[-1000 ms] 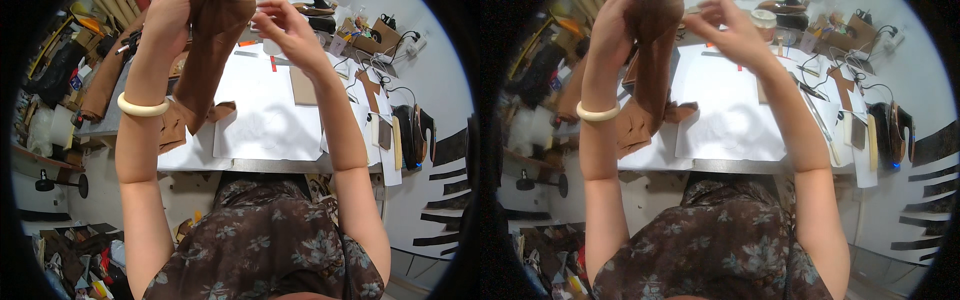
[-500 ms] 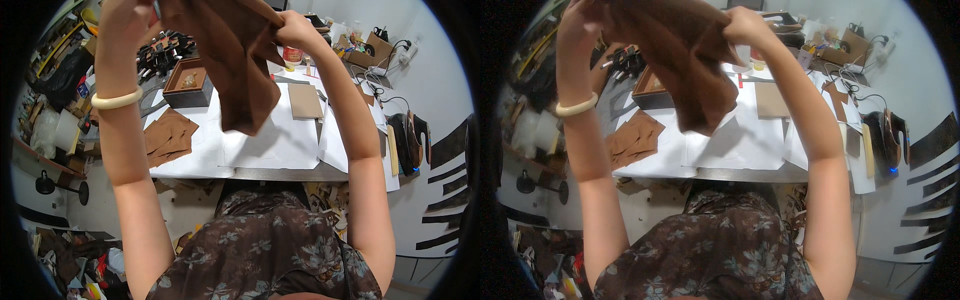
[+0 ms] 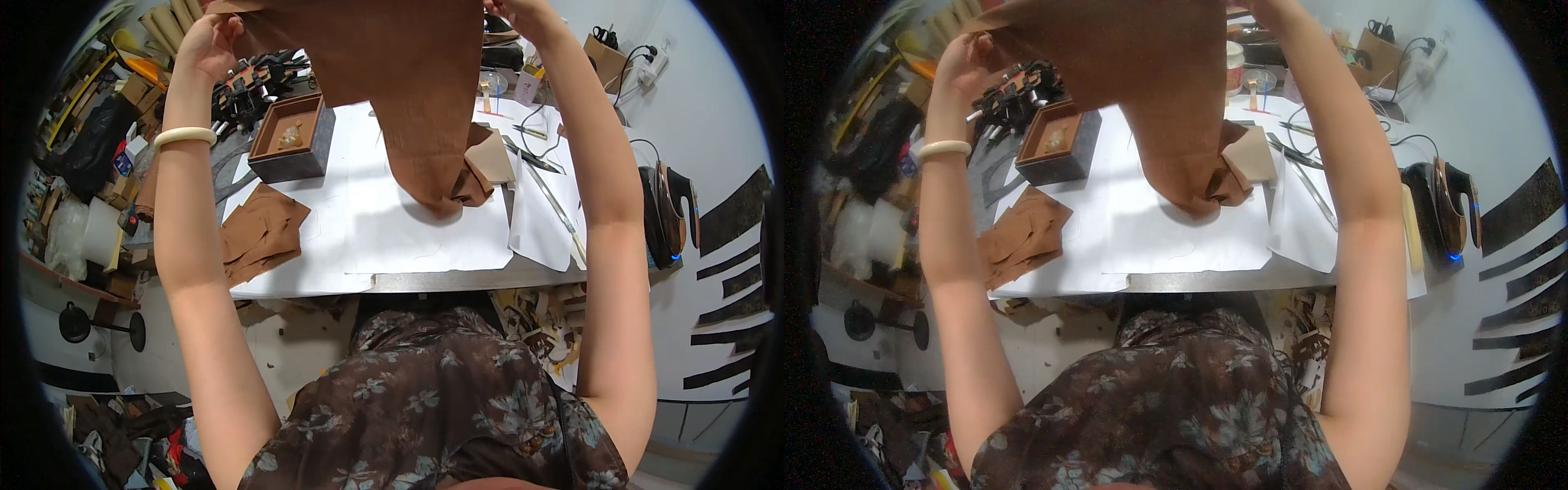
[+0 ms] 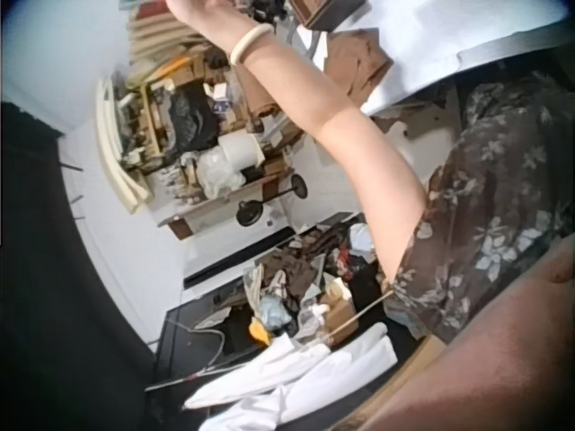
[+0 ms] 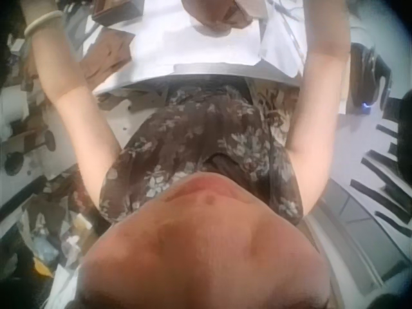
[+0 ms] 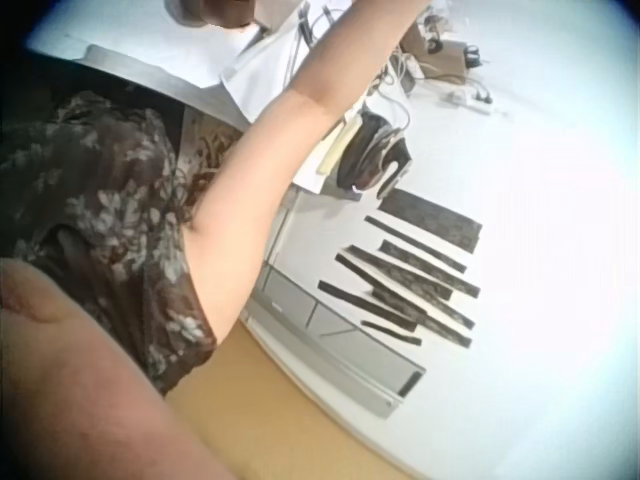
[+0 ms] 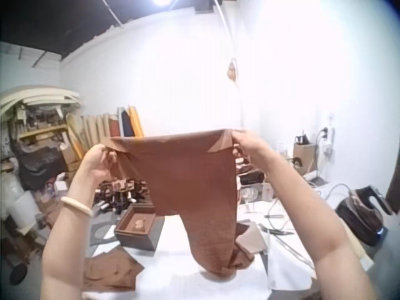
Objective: The person uses a metal ruler and a craft knife to trim a piece of brown cardboard on a white work surface. They then use an iron to press a piece of brown fabric, place the cardboard on the fabric to check alignment, and cut the fabric with scissors. The person folds the fabric around the cardboard to form a cover.
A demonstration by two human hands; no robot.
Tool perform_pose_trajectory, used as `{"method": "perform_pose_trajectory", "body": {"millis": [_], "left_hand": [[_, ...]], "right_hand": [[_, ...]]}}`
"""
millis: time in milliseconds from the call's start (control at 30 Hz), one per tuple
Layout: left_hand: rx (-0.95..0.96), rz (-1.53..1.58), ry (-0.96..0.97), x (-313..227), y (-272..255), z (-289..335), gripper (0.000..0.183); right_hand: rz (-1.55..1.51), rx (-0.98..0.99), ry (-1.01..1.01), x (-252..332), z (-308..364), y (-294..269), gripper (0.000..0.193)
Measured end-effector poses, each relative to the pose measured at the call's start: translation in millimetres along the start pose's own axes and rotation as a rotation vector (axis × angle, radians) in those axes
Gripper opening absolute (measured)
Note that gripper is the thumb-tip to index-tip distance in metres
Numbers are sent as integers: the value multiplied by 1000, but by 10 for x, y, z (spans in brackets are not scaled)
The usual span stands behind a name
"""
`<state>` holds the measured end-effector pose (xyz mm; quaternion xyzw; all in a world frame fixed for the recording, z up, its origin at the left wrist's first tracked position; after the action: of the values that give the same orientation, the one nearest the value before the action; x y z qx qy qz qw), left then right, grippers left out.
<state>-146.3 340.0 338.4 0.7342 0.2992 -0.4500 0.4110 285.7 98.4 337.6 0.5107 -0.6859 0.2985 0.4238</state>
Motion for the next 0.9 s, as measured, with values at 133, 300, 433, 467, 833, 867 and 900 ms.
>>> {"method": "perform_pose_trajectory", "body": {"millis": [133, 300, 433, 467, 833, 867, 900], "left_hand": [[55, -64, 112, 59, -25, 61, 27], [-116, -857, -288, 986, 338, 991, 77], [161, -627, 451, 1284, 1158, 1321, 100], [238, -629, 501, 1283, 1438, 1480, 98], [307, -95, 293, 976, 1873, 1514, 26], [232, -146, 365, 814, 1764, 1463, 26], [172, -191, 355, 686, 1627, 1491, 28]], "right_hand": [[148, -159, -106, 224, 89, 66, 34], [438, -153, -61, 235, 507, 405, 38], [704, 211, -187, 307, 661, 958, 44], [720, 239, -181, 302, 691, 1009, 43], [653, 646, 162, -341, 1365, 695, 36], [727, 716, 205, -459, 1457, 636, 38], [754, 726, 235, -581, 1542, 538, 37]]}}
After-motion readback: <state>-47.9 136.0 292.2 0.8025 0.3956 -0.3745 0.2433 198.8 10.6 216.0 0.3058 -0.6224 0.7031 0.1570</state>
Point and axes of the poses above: each hand's wrist, its own z-axis away from the middle knuckle, its own y-axis out of the palm, x = y × z, the point moved 5 cm from there along -z, towards the middle knuckle, and after that the axes turned 6 degrees about -z, right-handed, at the moved point
